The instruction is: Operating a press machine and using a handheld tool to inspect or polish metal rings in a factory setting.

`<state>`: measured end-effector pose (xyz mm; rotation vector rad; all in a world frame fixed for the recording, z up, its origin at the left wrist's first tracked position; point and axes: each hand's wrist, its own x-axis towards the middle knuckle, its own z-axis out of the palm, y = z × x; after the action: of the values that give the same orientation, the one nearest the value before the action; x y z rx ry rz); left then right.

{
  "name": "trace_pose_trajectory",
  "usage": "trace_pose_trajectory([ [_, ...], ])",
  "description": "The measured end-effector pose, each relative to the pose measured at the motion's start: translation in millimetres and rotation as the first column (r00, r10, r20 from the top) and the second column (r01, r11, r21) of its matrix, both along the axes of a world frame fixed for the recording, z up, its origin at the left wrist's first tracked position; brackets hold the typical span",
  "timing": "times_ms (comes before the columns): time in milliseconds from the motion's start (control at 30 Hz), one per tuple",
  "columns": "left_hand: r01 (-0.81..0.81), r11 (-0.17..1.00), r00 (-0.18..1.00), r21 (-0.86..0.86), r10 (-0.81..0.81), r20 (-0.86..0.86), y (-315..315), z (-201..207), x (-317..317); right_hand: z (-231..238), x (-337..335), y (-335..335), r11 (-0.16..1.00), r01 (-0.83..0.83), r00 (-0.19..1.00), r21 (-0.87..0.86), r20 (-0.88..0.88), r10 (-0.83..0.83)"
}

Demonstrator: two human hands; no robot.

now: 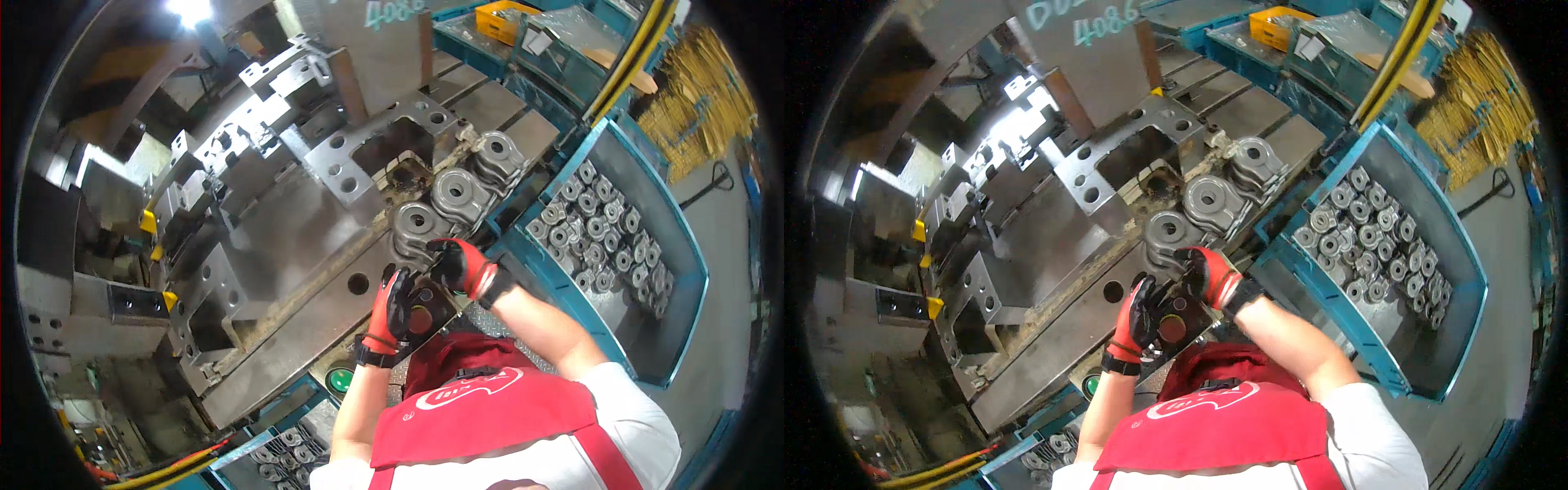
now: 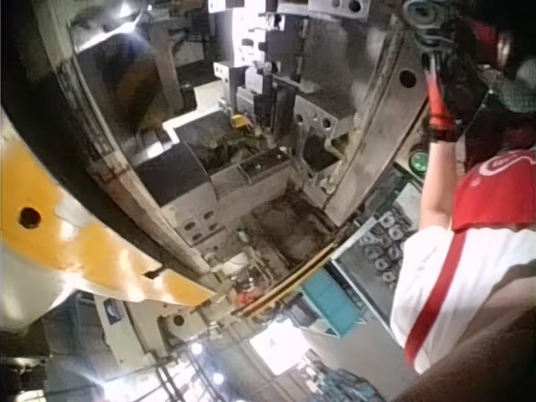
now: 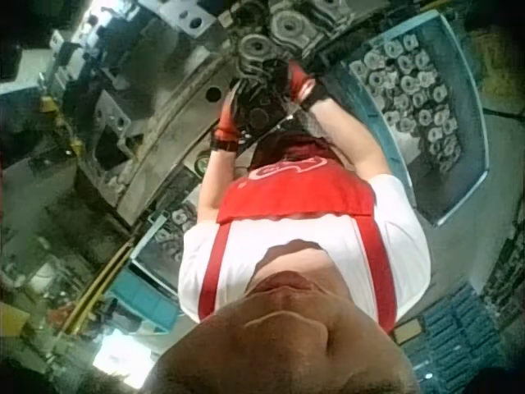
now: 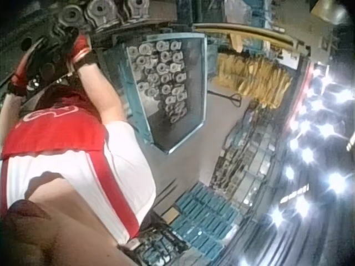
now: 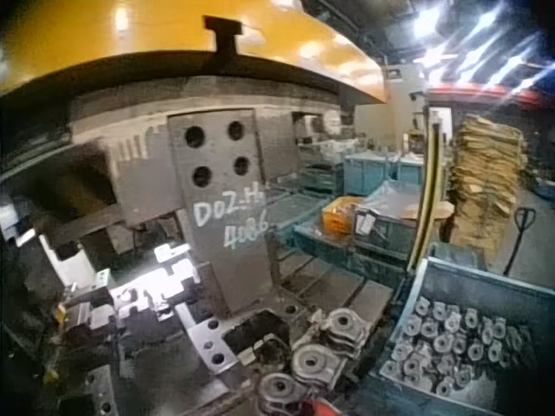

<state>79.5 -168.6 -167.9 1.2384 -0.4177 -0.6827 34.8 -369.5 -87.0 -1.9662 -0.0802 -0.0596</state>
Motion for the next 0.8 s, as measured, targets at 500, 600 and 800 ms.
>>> trace_pose_trajectory([
  [500,0.585,0.802,0.81,0.125,-0.585,-0.037,-159,97,-94,-63,-199,-80,-0.215,0.219,0.889,0.952,-0.286,-0.359],
  [600,0.711,0.532,0.331,0.46,-0.83,0.449,-191,69,-119,-80,-246,-98,0.468,0.425,0.793,0.775,-0.07,-0.605],
  [800,0.844,0.416,0.362,0.338,-0.908,0.213,-266,31,-188,-82,-336,-150,-0.065,0.241,0.785,0.968,-0.234,-0.574],
])
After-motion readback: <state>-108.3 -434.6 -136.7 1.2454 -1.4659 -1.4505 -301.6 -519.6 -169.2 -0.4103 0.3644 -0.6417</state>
